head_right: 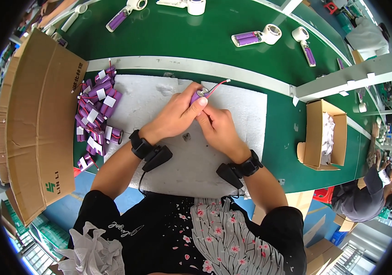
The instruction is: The person picks up a battery pack and a circuit board, connects the wires, and places them into a plastic housing. After testing the connection, they remove the components and repeat the process with a new battery pack and circuit board.
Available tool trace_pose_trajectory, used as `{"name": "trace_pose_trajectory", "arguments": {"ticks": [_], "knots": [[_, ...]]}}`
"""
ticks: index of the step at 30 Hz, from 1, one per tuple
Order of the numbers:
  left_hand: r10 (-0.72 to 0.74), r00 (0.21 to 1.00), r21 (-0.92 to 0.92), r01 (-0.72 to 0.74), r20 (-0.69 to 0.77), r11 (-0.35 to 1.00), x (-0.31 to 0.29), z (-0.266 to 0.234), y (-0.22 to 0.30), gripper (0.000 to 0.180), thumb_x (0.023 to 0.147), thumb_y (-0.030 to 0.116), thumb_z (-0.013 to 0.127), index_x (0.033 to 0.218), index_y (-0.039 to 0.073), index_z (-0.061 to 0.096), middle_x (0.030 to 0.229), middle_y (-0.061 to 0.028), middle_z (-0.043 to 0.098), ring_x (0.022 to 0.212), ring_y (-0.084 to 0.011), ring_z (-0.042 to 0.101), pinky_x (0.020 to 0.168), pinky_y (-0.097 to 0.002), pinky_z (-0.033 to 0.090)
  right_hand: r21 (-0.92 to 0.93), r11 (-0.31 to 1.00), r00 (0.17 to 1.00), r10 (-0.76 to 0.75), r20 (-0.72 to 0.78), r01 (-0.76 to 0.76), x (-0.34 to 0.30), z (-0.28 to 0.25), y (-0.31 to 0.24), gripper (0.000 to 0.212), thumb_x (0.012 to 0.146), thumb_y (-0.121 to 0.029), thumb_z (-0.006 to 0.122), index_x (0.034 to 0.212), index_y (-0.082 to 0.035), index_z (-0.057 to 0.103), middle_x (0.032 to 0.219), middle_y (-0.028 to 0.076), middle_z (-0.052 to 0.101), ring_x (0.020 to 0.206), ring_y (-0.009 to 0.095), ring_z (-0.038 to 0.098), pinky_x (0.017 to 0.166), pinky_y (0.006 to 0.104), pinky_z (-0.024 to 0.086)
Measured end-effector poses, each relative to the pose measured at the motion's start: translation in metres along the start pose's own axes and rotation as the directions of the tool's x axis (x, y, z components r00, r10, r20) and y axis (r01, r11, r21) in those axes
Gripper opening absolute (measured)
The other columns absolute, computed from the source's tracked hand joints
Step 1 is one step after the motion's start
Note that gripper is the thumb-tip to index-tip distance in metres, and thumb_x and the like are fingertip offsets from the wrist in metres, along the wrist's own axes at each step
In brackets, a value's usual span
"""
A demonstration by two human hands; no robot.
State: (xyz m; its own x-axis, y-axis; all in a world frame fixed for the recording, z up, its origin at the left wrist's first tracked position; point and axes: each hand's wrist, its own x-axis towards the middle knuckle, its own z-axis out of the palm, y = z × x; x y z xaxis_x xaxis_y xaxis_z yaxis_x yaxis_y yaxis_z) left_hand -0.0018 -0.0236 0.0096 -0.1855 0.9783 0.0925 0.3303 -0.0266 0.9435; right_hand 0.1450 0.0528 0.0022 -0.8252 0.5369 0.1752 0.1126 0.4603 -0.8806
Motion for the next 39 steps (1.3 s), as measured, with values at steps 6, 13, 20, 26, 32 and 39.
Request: {"name": "trace_pose_trajectory", "arguments": {"ticks": [6,13,20,26,32,39], "knots": [[0.011,1.0,-0.033,-0.01,0.019,0.999,-0.001,-0.0004,0.0007,0.044,0.1,0.037,0.044,0.119,-0.003,0.046,0.08,-0.0195,0.06,0.074,-0.0329,0.061,0.068,-0.0398,0.047,0.004,0.999,0.997,0.033,0.064,-0.033,-0.0011,-0.0021,0.0009,0.021,0.097,-0.016,0.049,0.088,-0.001,0.06,0.059,0.012,0.057,0.052,0.029,0.059,0.052,0.0352,0.046],[0.037,0.999,0.004,-0.038,0.038,0.999,-0.0026,-0.0003,-0.0006,0.045,0.1,0.038,0.043,0.119,-0.002,0.045,0.086,-0.0207,0.06,0.078,-0.0356,0.061,0.07,-0.0416,0.047,0.032,0.999,0.998,0.031,0.051,-0.032,-0.0028,-0.0005,0.0022,0.025,0.096,-0.017,0.047,0.082,0.0,0.058,0.058,0.012,0.056,0.052,0.029,0.058,0.052,0.0363,0.046],[0.044,0.996,0.105,-0.052,0.077,0.993,-0.0039,0.0005,0.0,0.046,0.1,0.04,0.042,0.12,-0.002,0.042,0.091,-0.0215,0.061,0.081,-0.039,0.061,0.072,-0.0437,0.047,0.057,0.995,0.997,0.076,0.032,-0.078,-0.0034,-0.0002,0.0004,0.029,0.093,-0.019,0.045,0.076,0.001,0.055,0.059,0.013,0.057,0.054,0.031,0.058,0.055,0.0383,0.047],[0.047,0.996,0.107,-0.054,0.071,0.993,-0.0033,0.0019,-0.0005,0.044,0.1,0.04,0.042,0.118,-0.001,0.043,0.088,-0.0214,0.062,0.081,-0.0396,0.062,0.071,-0.045,0.047,0.036,0.996,0.996,0.081,0.044,-0.082,-0.0034,-0.0018,-0.0001,0.029,0.093,-0.02,0.043,0.077,0.001,0.056,0.06,0.013,0.057,0.055,0.031,0.058,0.056,0.0386,0.047],[0.05,0.999,-0.017,-0.05,0.019,0.999,-0.0033,0.0024,-0.0004,0.045,0.1,0.041,0.042,0.117,0.0,0.044,0.083,-0.0208,0.063,0.077,-0.0386,0.063,0.07,-0.0449,0.047,0.123,0.991,0.998,0.061,0.0,-0.06,-0.002,0.002,0.0017,0.026,0.093,-0.018,0.044,0.081,0.0,0.058,0.06,0.011,0.058,0.053,0.028,0.057,0.055,0.0369,0.046],[0.069,0.998,-0.029,-0.069,-0.001,0.997,-0.003,0.0036,-0.0032,0.043,0.101,0.038,0.04,0.122,0.0,0.043,0.083,-0.0149,0.061,0.078,-0.0272,0.062,0.072,-0.0377,0.048,0.07,0.995,0.995,0.072,0.068,-0.077,-0.0022,-0.0019,-0.0015,0.023,0.097,-0.019,0.047,0.088,-0.001,0.059,0.063,0.008,0.058,0.057,0.019,0.056,0.054,0.0314,0.044]]}}
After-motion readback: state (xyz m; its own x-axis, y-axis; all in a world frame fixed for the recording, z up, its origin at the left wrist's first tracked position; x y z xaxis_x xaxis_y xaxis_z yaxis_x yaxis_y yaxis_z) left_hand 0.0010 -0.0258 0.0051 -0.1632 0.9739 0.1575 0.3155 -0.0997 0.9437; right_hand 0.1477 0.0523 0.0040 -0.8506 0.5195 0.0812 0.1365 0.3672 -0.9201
